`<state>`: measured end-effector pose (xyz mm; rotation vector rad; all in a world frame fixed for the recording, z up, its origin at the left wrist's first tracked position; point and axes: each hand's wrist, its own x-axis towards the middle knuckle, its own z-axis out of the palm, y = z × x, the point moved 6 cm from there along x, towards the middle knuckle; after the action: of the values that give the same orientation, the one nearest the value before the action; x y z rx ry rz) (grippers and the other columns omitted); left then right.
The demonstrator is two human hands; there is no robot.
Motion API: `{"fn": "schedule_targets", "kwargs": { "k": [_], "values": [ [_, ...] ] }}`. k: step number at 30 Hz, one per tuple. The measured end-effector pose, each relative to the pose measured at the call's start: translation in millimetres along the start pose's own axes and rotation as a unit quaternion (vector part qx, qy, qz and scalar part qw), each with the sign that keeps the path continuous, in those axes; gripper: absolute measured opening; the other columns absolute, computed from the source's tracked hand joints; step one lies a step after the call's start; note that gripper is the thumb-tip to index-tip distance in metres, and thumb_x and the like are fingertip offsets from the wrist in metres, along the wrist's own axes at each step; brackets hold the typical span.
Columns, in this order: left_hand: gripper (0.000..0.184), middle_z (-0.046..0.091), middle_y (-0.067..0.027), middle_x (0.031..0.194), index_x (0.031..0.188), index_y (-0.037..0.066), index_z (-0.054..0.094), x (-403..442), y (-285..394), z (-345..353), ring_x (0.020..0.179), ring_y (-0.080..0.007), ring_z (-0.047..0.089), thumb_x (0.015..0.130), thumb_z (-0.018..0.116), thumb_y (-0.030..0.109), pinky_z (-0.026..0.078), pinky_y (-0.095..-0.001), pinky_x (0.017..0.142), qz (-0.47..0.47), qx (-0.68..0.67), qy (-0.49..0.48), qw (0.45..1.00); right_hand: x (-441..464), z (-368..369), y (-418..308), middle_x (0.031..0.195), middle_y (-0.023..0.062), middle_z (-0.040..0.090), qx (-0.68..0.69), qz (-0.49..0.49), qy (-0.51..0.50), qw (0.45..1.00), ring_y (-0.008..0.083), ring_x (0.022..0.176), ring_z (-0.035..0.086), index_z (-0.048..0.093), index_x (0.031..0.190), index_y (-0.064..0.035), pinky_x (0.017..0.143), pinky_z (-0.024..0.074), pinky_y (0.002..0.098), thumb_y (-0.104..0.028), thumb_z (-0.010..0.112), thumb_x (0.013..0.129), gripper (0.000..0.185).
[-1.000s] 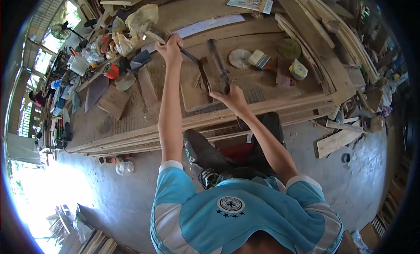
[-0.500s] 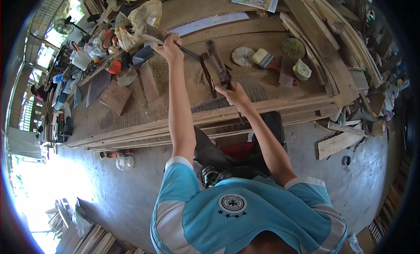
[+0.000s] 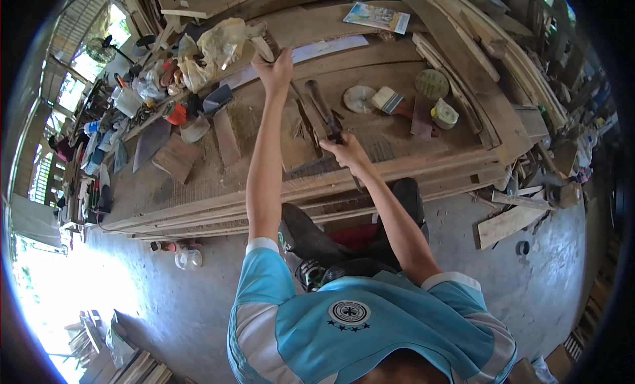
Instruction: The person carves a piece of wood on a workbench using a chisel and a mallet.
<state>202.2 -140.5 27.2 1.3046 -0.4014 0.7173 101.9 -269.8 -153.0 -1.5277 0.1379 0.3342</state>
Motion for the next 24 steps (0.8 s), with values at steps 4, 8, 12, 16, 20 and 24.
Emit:
{"fn": "schedule_targets", "kwargs": {
  "k": [4, 8, 12, 16, 20, 24],
  "values": [
    [0.018, 0.039, 0.0018, 0.048, 0.056, 0.003, 0.037, 15, -12, 11, 0.044, -0.0061, 0.032, 0.066, 0.052, 0.001, 0.027, -0.0263, 0.04, 0.017, 0.006, -0.016, 1.0, -2, -2, 3, 0.047, -0.0048, 0.033, 0.005, -0.007, -0.01, 1.0, 0.0052, 0.035, 0.028, 0.047, 0.075, -0.0051, 0.033, 0.0193, 0.023, -0.022, 0.062, 0.075, 0.022],
    [0.027, 0.037, 0.0019, 0.047, 0.054, 0.007, 0.032, 16, -19, 12, 0.04, -0.0063, 0.03, 0.07, 0.052, -0.002, 0.021, -0.0261, 0.036, 0.049, 0.066, -0.026, 0.996, -5, 0, -4, 0.046, -0.0044, 0.032, 0.011, -0.016, -0.02, 1.0, 0.0051, 0.034, 0.027, 0.046, 0.074, -0.0048, 0.032, 0.0184, 0.0235, -0.022, 0.062, 0.074, 0.023],
    [0.019, 0.04, 0.0012, 0.051, 0.058, 0.002, 0.037, 9, -26, 5, 0.049, -0.0067, 0.031, 0.066, 0.054, 0.003, 0.027, -0.027, 0.042, 0.001, 0.084, -0.023, 0.996, -7, -1, -7, 0.045, -0.004, 0.031, 0.001, -0.009, -0.01, 1.0, 0.0051, 0.033, 0.026, 0.046, 0.074, -0.0045, 0.032, 0.0176, 0.0236, -0.021, 0.061, 0.075, 0.023],
    [0.017, 0.041, 0.0013, 0.053, 0.059, 0.002, 0.039, 9, -33, 3, 0.05, -0.0065, 0.032, 0.066, 0.055, 0.003, 0.028, -0.0259, 0.044, -0.004, 0.089, -0.015, 0.996, -7, -1, -8, 0.046, -0.0039, 0.031, -0.008, 0.003, -0.011, 1.0, 0.0051, 0.033, 0.026, 0.046, 0.074, -0.0043, 0.032, 0.0177, 0.0234, -0.021, 0.061, 0.075, 0.023],
    [0.016, 0.042, 0.0015, 0.054, 0.06, 0.001, 0.039, 8, -35, -2, 0.052, -0.0065, 0.032, 0.065, 0.054, 0.002, 0.028, -0.024, 0.046, 0.016, 0.074, -0.004, 0.997, -5, 0, -6, 0.046, -0.0047, 0.031, 0.005, 0.002, -0.015, 1.0, 0.0049, 0.034, 0.027, 0.045, 0.073, -0.0046, 0.032, 0.018, 0.023, -0.021, 0.062, 0.075, 0.023],
    [0.015, 0.041, 0.0019, 0.054, 0.06, 0.002, 0.038, 7, -39, -8, 0.052, -0.0063, 0.031, 0.065, 0.053, 0.002, 0.028, -0.0232, 0.047, 0.007, 0.056, -0.003, 0.998, -6, -2, -3, 0.047, -0.0054, 0.032, -0.007, -0.007, -0.018, 1.0, 0.0044, 0.035, 0.028, 0.044, 0.072, -0.0052, 0.032, 0.0188, 0.0225, -0.025, 0.059, 0.077, 0.025]
  ]
}}
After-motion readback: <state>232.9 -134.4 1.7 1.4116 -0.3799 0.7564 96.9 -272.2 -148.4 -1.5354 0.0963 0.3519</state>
